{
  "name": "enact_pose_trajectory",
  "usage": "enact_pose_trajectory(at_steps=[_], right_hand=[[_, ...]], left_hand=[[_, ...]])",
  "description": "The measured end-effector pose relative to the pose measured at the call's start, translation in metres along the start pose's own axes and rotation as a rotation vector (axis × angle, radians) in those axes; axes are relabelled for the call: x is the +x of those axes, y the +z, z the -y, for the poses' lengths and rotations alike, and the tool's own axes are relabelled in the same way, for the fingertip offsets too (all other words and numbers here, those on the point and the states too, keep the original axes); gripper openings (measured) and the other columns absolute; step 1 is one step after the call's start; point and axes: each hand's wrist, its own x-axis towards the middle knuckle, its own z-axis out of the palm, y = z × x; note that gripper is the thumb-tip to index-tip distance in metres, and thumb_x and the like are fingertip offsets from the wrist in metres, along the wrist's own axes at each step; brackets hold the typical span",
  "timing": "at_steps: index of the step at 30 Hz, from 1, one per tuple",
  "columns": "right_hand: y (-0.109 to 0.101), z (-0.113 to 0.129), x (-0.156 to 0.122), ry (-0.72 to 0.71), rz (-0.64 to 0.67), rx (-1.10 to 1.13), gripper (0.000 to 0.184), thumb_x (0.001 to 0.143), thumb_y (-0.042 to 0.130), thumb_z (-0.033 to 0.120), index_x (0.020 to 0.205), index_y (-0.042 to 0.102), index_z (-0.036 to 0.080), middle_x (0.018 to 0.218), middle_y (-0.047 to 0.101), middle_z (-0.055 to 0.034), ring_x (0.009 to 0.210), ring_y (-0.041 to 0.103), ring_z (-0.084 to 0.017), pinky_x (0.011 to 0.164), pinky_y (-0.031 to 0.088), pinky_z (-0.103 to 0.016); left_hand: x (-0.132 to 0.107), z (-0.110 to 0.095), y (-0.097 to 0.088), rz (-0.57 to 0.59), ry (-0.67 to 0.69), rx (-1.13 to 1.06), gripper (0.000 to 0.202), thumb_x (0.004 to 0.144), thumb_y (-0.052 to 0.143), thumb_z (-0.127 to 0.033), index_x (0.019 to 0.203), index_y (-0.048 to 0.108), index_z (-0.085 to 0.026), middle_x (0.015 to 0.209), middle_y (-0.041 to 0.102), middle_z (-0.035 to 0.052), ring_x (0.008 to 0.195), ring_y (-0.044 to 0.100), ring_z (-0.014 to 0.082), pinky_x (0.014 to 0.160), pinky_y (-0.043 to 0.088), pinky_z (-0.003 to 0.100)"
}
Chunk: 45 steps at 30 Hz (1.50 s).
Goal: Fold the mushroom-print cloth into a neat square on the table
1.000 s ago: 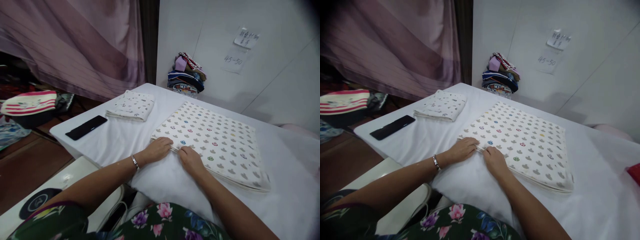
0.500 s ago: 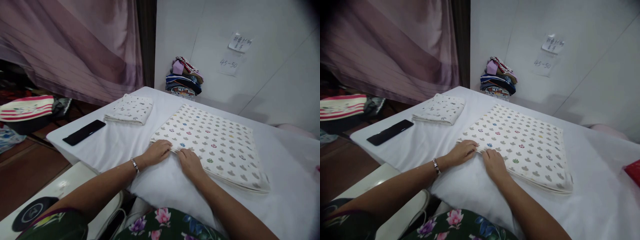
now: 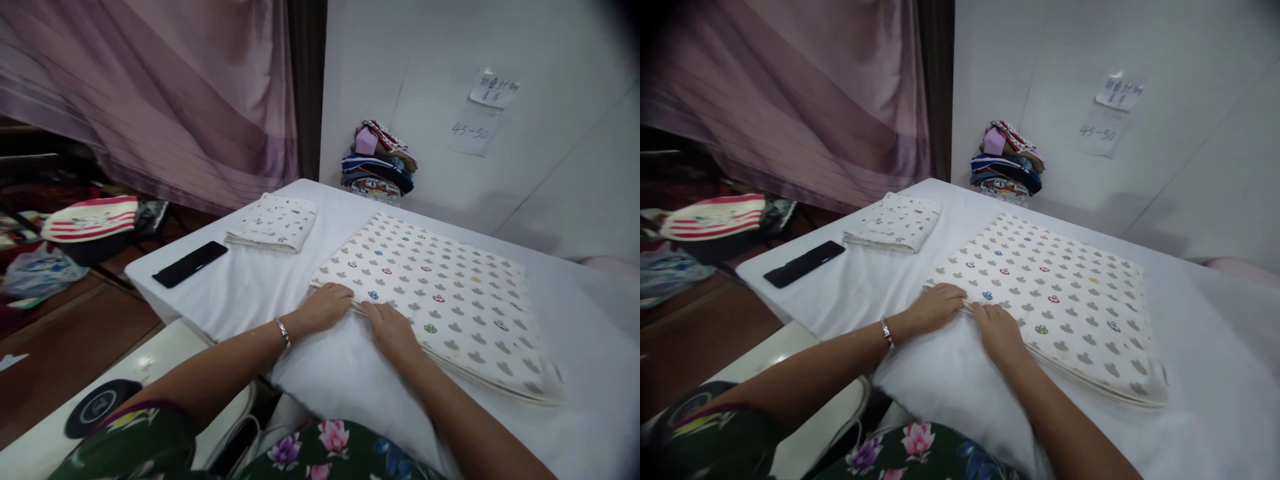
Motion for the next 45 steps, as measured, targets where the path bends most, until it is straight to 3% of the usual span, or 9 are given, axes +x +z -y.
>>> enact_pose_trajectory(at_steps=[9,16,24,30,34,37,40,45], right_hand=[[0.001,0.002,0.0,-0.053,0.01,-0.039,0.035,0.081,0.042,0.0,0.108,0.058,0.015,0.095,0.064,-0.0091,0.081,0.055,-0.02,0.072,0.041,-0.031],[-0.003,0.004,0.001,-0.043,0.036,-0.037,0.032,0.081,0.043,0.001,0.105,0.059,0.016,0.097,0.063,-0.0084,0.083,0.054,-0.02,0.072,0.041,-0.031],[-0.005,0.005,0.0,-0.039,0.111,0.004,0.036,0.084,0.041,0.004,0.114,0.056,0.016,0.104,0.062,-0.0099,0.088,0.055,-0.021,0.074,0.042,-0.031],[-0.004,0.007,0.0,-0.046,0.096,0.005,0.037,0.083,0.042,0.003,0.115,0.056,0.015,0.102,0.063,-0.0093,0.088,0.055,-0.021,0.074,0.044,-0.032],[-0.005,0.008,0.0,-0.056,0.088,-0.01,0.036,0.083,0.043,0.002,0.112,0.057,0.015,0.102,0.063,-0.0092,0.087,0.055,-0.021,0.071,0.044,-0.031],[-0.004,0.008,0.0,-0.058,0.072,-0.018,0.035,0.082,0.043,0.001,0.11,0.058,0.015,0.103,0.063,-0.0093,0.085,0.055,-0.021,0.07,0.044,-0.031],[-0.003,0.008,0.0,-0.059,0.046,-0.023,0.036,0.081,0.043,0.0,0.109,0.058,0.016,0.1,0.063,-0.0082,0.083,0.055,-0.02,0.069,0.044,-0.03],[-0.003,0.008,-0.001,-0.078,0.024,-0.018,0.035,0.081,0.043,0.0,0.109,0.058,0.015,0.098,0.063,-0.0089,0.083,0.055,-0.021,0.07,0.044,-0.031]], left_hand=[[0.001,-0.004,0.004,0.084,-0.023,0.129,0.01,0.08,0.047,-0.009,0.083,0.054,-0.016,0.083,0.061,0.0058,0.081,0.055,0.0192,0.077,0.042,0.033],[-0.008,0.003,0.003,0.042,-0.162,0.152,0.026,0.079,0.043,-0.005,0.1,0.053,-0.016,0.091,0.062,0.0058,0.087,0.055,0.0198,0.079,0.041,0.034],[-0.021,0.033,-0.015,0.051,-0.301,0.186,0.024,0.078,0.044,-0.004,0.093,0.058,-0.018,0.092,0.064,0.006,0.093,0.056,0.02,0.082,0.04,0.036],[-0.03,0.041,-0.014,-0.021,-0.344,0.016,0.032,0.072,0.046,-0.003,0.096,0.061,-0.019,0.102,0.064,0.0048,0.102,0.054,0.019,0.085,0.044,0.033],[-0.042,0.044,-0.016,-0.151,-0.492,-0.137,0.043,0.07,0.044,-0.004,0.106,0.06,-0.018,0.116,0.059,0.0057,0.111,0.051,0.0177,0.096,0.042,0.033],[-0.047,0.042,-0.026,-0.19,-0.636,-0.278,0.041,0.07,0.044,-0.008,0.107,0.059,-0.02,0.113,0.061,0.0032,0.105,0.055,0.0169,0.092,0.045,0.031],[-0.047,0.037,-0.035,-0.191,-0.736,-0.338,0.033,0.073,0.049,-0.018,0.104,0.06,-0.021,0.104,0.063,0.0019,0.096,0.058,0.017,0.085,0.047,0.029],[-0.039,0.029,-0.035,-0.117,-0.822,-0.223,0.027,0.071,0.054,-0.026,0.096,0.06,-0.02,0.096,0.063,0.0026,0.09,0.058,0.0192,0.08,0.045,0.03]])
